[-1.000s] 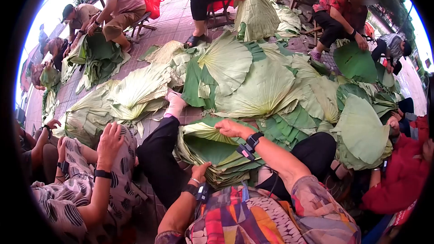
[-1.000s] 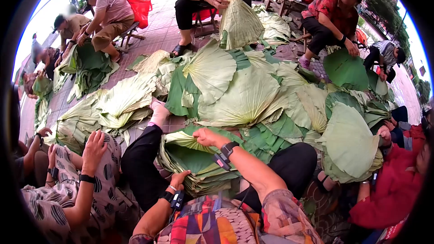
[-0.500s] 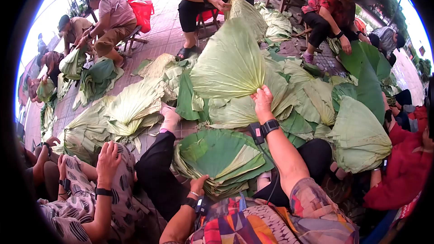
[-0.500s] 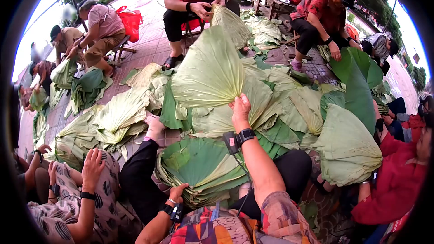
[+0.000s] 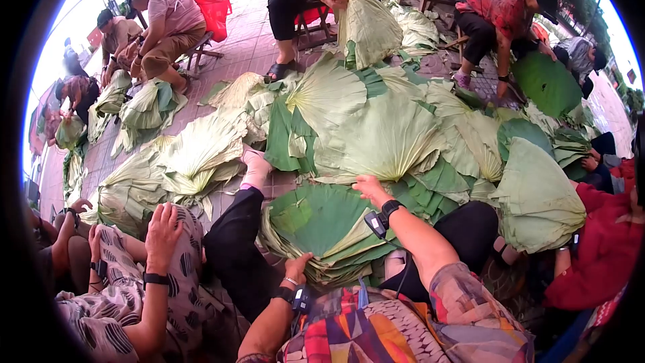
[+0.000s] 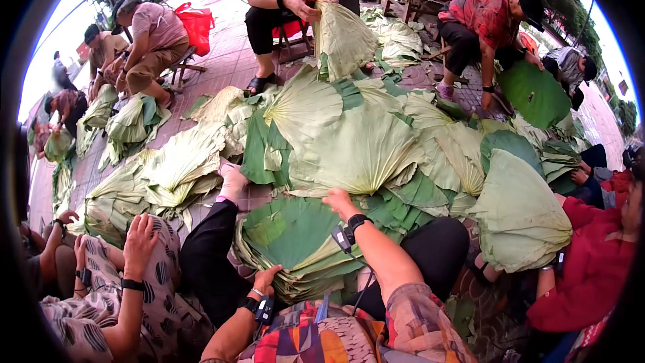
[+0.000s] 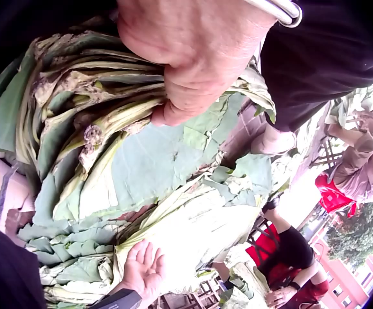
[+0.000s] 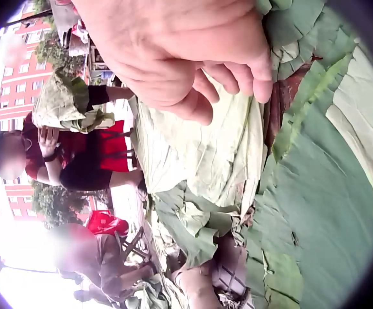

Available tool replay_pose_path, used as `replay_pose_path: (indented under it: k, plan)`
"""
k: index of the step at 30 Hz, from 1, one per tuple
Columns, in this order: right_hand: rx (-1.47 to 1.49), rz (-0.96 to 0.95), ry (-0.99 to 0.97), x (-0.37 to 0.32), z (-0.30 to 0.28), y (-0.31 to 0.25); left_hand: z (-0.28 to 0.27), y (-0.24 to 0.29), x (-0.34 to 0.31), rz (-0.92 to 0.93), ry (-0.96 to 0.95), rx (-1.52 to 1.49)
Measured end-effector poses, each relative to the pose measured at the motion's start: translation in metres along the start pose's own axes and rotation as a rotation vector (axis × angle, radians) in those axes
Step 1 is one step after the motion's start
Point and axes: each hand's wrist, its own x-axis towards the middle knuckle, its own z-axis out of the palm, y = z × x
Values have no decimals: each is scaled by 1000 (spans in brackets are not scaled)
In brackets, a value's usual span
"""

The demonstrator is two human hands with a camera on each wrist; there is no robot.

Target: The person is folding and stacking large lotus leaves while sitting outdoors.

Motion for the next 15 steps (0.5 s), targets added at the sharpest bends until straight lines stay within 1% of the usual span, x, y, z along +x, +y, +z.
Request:
replay_pose_path:
  k: [1, 2, 3, 5, 6, 7, 8, 10, 12, 14, 15]
  plan:
    - [-84, -15, -169, -14, 14, -10, -1, 1, -3, -26, -64, -58]
    - [-166, -28, -343, -29, 28, -20, 2, 6, -12, -15, -67, -61]
    - [-168, -12, -355, -40, 43, -22, 4, 9, -15, -8, -82, -64]
    - [-406, -18, -699, -55, 69, -22, 0, 5, -13, -8, -112, -81]
    - [-411, -14, -704, -57, 81, -15, -1, 3, -6, -9, -129, -97]
    - [-543, -92, -810, -61, 92, -3, -1, 1, -4, 31, -136, -104]
    - [-674, -173, -912, -66, 99, 10, -2, 0, -3, 28, -135, -107]
    - [-833, -341, -929, -78, 106, 21, 0, 3, -6, 5, -136, -121]
    - [-867, -333, -912, -84, 107, 28, 0, 6, -10, -11, -118, -85]
    - [-883, -344, -821, -86, 108, 36, 1, 6, -14, 65, -141, -101]
    - [-882, -372, -813, -85, 108, 40, 3, 8, -18, 72, -135, -101]
